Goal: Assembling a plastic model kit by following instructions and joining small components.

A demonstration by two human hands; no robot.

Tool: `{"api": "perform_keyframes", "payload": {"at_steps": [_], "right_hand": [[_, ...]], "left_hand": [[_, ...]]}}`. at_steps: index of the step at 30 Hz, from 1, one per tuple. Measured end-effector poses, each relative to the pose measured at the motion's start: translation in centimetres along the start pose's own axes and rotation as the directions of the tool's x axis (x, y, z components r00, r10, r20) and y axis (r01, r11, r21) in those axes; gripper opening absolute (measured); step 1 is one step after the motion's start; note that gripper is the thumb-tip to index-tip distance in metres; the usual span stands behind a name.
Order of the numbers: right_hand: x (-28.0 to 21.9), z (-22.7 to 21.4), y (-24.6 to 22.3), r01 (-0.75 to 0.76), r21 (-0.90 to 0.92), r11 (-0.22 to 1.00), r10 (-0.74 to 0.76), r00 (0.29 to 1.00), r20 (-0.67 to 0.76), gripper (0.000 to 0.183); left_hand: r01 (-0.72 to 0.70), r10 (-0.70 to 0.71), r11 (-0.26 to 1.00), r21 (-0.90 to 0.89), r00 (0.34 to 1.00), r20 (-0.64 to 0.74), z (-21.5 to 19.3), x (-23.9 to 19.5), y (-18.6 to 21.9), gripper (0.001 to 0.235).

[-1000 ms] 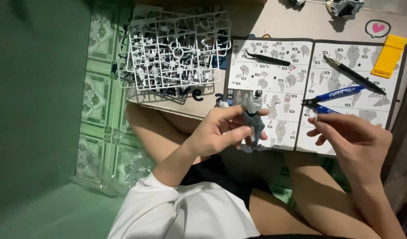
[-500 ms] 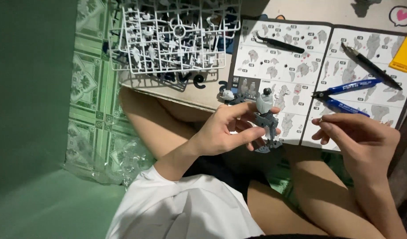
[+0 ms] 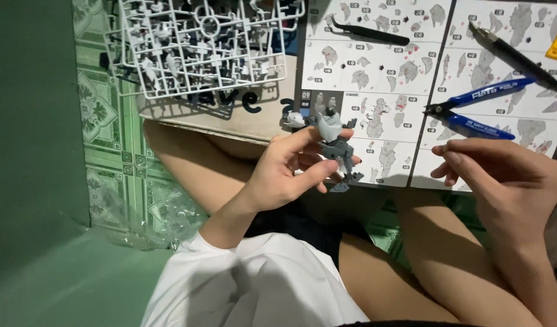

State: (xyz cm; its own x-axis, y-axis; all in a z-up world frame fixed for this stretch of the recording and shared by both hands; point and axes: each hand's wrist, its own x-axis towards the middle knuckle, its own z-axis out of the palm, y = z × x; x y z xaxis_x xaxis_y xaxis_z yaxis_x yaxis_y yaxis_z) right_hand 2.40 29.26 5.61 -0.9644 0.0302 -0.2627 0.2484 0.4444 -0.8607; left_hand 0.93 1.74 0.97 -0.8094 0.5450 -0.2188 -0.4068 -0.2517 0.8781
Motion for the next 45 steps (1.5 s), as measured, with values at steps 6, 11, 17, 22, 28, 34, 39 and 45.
{"api": "perform_keyframes", "payload": {"at_steps": [6,11,17,22,28,34,39,45], "right_hand": [[0.1,0.0,-0.2,-0.079,-0.048,0.996,0.078,0.997,-0.028,0.013],[0.1,-0.1,0.6,-0.111,-0.092,0.989,0.112,0.994,0.005,0.015],[0.0,-0.1,0.9,-0.162,0.005,0.987,0.162,0.987,0.013,0.015],[-0.1,0.4,0.1,-0.195,-0.042,0.980,0.195,0.981,-0.016,0.014],[0.1,0.7,-0.3,-0.195,-0.043,0.980,0.196,0.980,0.020,0.012],[0.3,0.6,0.4,-0.079,0.020,0.997,0.077,0.993,0.092,0.010],[0.3,0.5,0.6,-0.092,-0.022,0.996,0.094,0.992,0.086,0.012],[0.5,0.5,0.5,-0.115,0.014,0.993,0.113,0.990,0.080,0.013]], "left_hand": [[0.052,-0.050,0.996,0.068,0.998,-0.030,0.0,0.3,-0.3,0.042],[0.035,-0.033,0.998,0.057,0.999,-0.025,0.3,0.8,-0.9,0.040],[0.071,-0.072,0.997,0.041,0.997,0.018,0.4,1.1,-0.9,0.041],[0.070,-0.071,0.997,0.030,0.996,0.052,0.4,1.0,-0.7,0.041],[0.047,-0.052,0.996,0.071,0.997,0.063,0.6,0.8,-0.6,0.041],[0.017,-0.024,0.992,0.128,0.999,0.048,1.0,0.9,-1.1,0.039],[-0.093,0.093,0.960,0.265,0.996,0.012,1.2,0.6,-1.3,0.034],[-0.164,0.180,0.905,0.393,0.984,-0.003,1.1,0.6,-0.9,0.035]]}}
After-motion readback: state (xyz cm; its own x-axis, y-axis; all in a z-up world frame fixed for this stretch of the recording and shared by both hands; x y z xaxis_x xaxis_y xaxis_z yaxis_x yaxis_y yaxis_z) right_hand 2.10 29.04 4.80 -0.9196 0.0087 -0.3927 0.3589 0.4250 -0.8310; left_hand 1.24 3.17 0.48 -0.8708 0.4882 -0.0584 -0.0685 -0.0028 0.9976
